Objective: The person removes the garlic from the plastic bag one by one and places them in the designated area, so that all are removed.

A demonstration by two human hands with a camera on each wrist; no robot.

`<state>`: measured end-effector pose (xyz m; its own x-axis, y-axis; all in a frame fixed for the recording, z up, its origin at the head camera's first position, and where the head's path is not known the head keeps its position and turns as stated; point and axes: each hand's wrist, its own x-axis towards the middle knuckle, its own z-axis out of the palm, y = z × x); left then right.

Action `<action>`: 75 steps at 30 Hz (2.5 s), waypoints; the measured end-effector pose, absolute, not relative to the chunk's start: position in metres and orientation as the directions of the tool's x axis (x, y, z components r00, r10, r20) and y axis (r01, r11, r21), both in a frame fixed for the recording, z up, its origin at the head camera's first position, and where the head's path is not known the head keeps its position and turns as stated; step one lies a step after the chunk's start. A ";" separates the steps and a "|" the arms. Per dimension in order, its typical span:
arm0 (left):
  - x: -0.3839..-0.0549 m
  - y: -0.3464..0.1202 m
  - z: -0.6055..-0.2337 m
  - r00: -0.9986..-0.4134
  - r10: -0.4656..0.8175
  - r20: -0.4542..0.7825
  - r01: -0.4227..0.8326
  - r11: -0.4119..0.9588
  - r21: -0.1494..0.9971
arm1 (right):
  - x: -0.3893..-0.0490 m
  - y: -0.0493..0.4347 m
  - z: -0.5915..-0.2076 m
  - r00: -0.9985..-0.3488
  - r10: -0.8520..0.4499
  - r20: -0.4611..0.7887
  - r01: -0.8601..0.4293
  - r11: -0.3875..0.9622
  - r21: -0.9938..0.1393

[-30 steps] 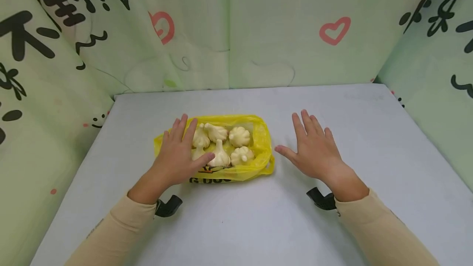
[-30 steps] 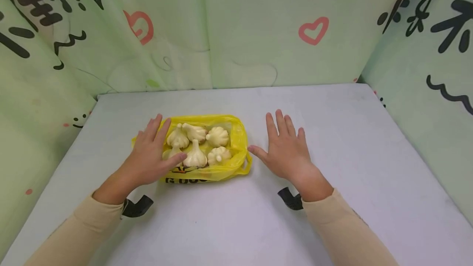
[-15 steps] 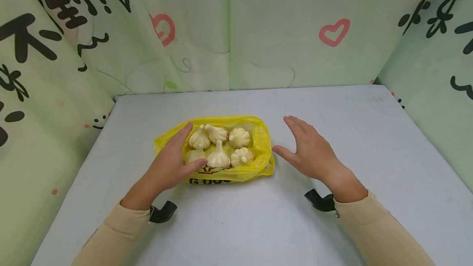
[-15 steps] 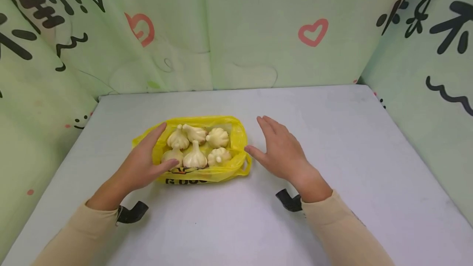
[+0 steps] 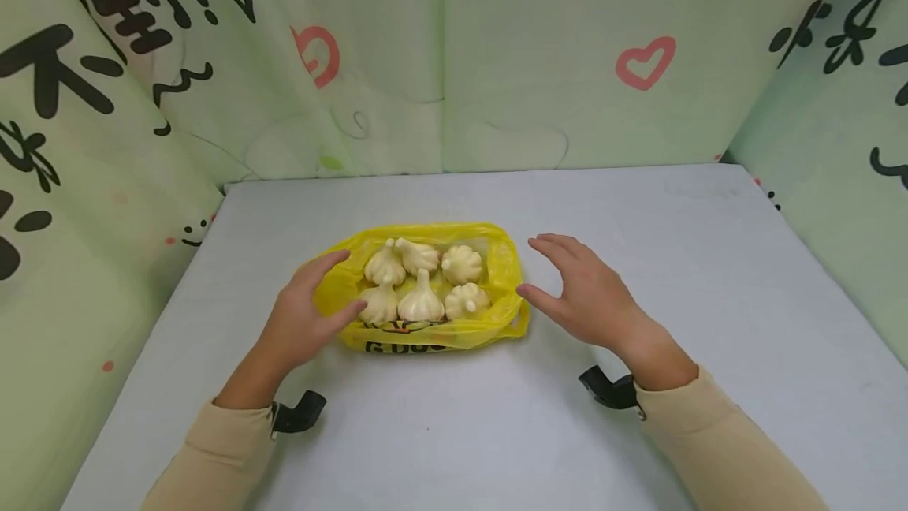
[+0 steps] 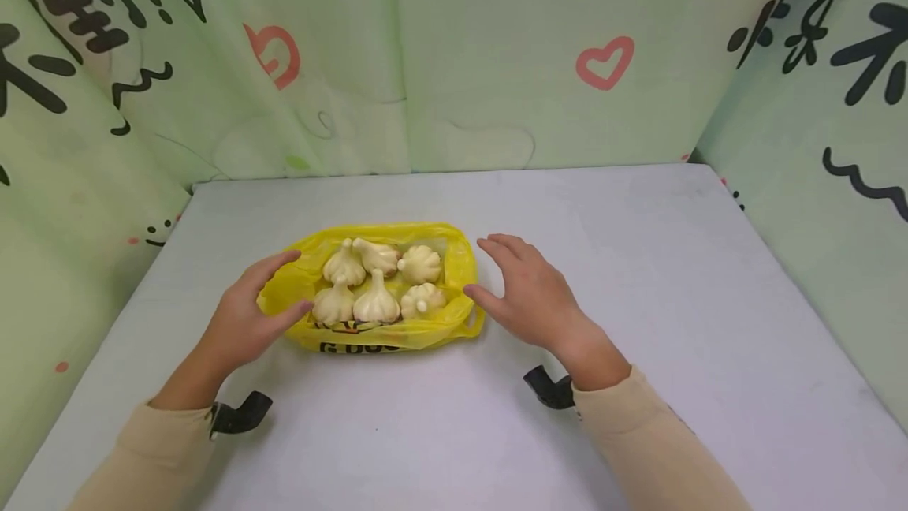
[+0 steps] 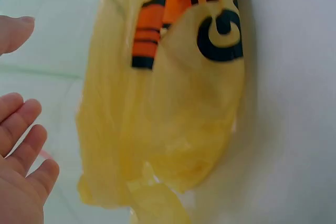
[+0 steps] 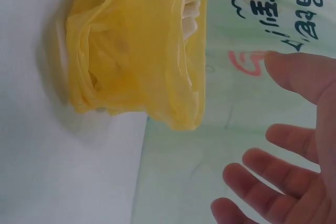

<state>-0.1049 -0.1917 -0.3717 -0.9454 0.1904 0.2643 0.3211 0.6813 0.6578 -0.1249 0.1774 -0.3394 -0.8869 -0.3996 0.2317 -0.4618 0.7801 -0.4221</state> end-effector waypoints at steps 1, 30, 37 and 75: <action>-0.106 -0.194 -0.373 -0.947 0.176 0.270 0.315 0.674 0.668 | -0.125 0.177 -0.340 -0.887 -0.401 0.231 -0.462 0.779 -0.423; -0.111 -0.215 -0.398 -0.999 0.041 0.025 0.044 0.584 0.811 | -0.134 0.154 -0.355 -0.867 -0.474 0.153 -0.482 0.721 -0.498; -0.111 -0.216 -0.402 -0.999 0.047 0.002 0.028 0.572 0.819 | -0.134 0.142 -0.356 -0.847 -0.513 0.143 -0.509 0.702 -0.497; -0.113 -0.212 -0.405 -0.993 0.110 0.046 0.105 0.624 0.775 | -0.146 0.120 -0.375 -0.823 -0.568 0.020 -0.502 0.710 -0.493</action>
